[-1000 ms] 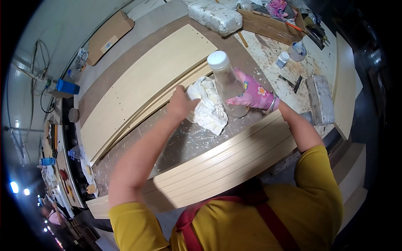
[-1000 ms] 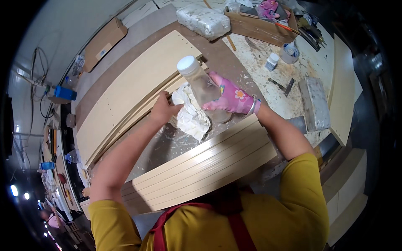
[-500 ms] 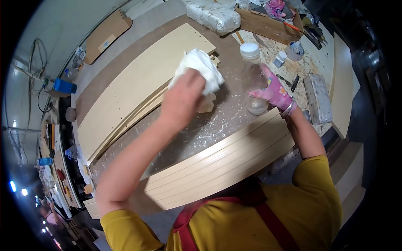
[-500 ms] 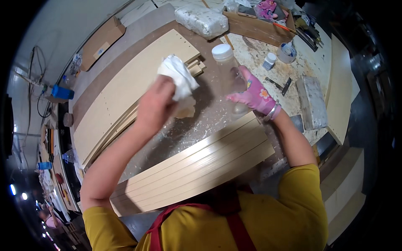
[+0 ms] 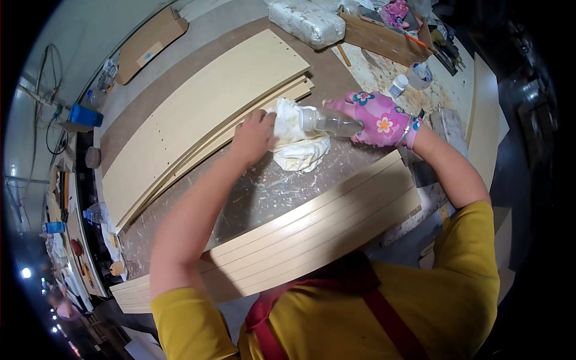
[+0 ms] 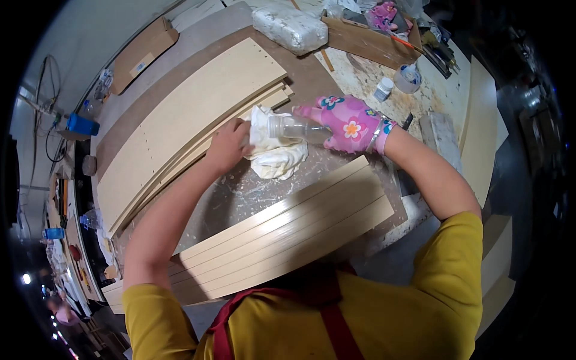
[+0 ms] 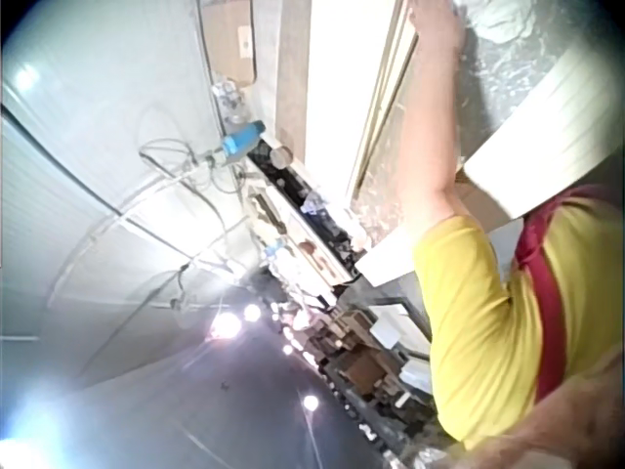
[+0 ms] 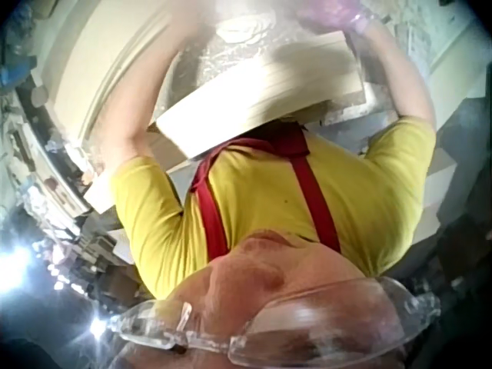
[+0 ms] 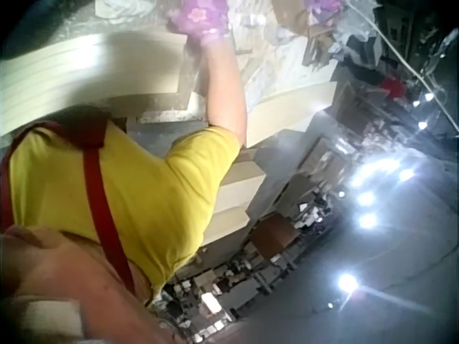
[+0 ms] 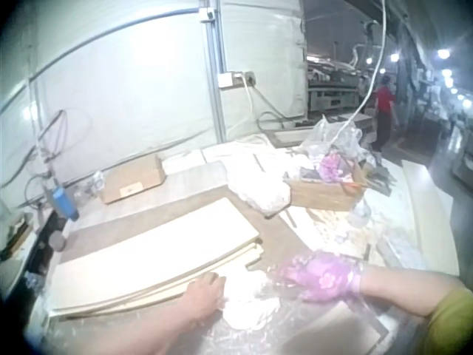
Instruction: The person wipes the surfaces of several light-colored wooden panels with a white cloth. They repeatedly pour liquid from a clear plastic bottle onto the cloth and wipe each panel individually, flipping them over to treat both sides. The person handles the panels one at a time, moving them aside after wiping.
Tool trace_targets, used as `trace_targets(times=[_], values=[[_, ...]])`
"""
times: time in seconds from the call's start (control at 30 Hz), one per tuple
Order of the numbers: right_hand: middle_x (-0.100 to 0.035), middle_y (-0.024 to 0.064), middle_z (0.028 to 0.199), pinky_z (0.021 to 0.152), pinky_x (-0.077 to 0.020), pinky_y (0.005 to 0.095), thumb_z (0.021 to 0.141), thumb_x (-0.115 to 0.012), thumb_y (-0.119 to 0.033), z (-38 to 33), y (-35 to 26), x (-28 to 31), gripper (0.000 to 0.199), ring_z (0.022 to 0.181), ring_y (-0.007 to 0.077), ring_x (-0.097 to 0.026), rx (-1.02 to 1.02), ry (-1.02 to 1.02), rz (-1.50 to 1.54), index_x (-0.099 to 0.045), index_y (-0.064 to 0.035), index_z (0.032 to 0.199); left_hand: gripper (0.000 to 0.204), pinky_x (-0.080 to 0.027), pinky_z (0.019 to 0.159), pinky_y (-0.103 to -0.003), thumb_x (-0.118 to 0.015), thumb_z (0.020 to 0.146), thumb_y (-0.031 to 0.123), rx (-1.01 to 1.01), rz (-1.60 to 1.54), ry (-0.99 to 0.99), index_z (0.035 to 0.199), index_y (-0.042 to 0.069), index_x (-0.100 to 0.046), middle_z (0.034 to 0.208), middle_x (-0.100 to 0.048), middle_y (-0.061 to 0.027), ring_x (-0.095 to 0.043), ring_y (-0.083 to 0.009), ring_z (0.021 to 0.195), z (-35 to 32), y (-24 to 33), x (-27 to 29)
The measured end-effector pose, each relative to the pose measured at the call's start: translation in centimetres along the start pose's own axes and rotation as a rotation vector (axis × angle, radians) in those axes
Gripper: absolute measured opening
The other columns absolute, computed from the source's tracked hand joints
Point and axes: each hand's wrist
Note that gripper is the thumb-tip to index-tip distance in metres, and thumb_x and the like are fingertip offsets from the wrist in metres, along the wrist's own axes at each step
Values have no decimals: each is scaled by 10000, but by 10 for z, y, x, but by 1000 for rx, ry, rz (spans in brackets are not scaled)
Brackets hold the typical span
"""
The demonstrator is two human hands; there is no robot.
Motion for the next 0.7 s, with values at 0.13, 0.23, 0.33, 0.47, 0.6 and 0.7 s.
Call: trace_targets(times=[0.13,0.23,0.33,0.47,0.6,0.7], values=[[-496,197,1284,974,-420,419,745,-676,-201,-5,7,0,778,1139,333,-538,14,8,-61,-330,-203,1441,268,-509,673,-363,-533,927,233,587,-804,-242,940,-19,-620,797,-661,-140,-638,-240,688,27,-14,0],[-541,163,1198,940,-430,419,746,-674,-195,-6,9,-2,713,1078,312,-565,42,39,-125,-393,-178,1401,284,-516,657,-300,-501,951,226,754,-1076,-507,1022,-24,-617,872,-671,-98,-637,-159,727,26,-19,-2],[-563,148,1141,902,-431,410,741,-684,-214,1,6,2,712,1031,300,-579,119,60,-210,-406,-192,1396,255,-504,670,-261,-482,963,220,759,-952,-534,1034,20,-624,884,-661,-45,-617,-117,716,10,-22,-14],[-572,115,1086,879,-434,400,738,-680,-219,16,-9,23,666,978,281,-590,176,-21,-311,-445,-184,1360,244,-397,540,-232,-478,965,235,828,-1074,-543,1002,51,-634,752,-595,18,-484,-66,590,8,-12,9],[-589,100,997,828,-468,396,725,-688,-216,31,-19,35,614,927,289,-603,129,-112,-448,-501,-169,1307,292,-463,683,-254,-479,951,249,831,-997,-604,1091,30,-612,927,-651,-51,-591,-108,778,6,-17,17],[-598,108,968,815,-482,397,737,-677,-189,35,-33,40,563,898,301,-613,183,-120,-433,-530,-176,1280,308,-464,642,-266,-468,957,246,823,-1100,-488,1103,16,-611,938,-653,-58,-595,-115,771,1,-10,18]])
Point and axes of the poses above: each hand's wrist, its own z-axis towards the middle knuckle, its own x-axis out of the back of the hand, y = z × x
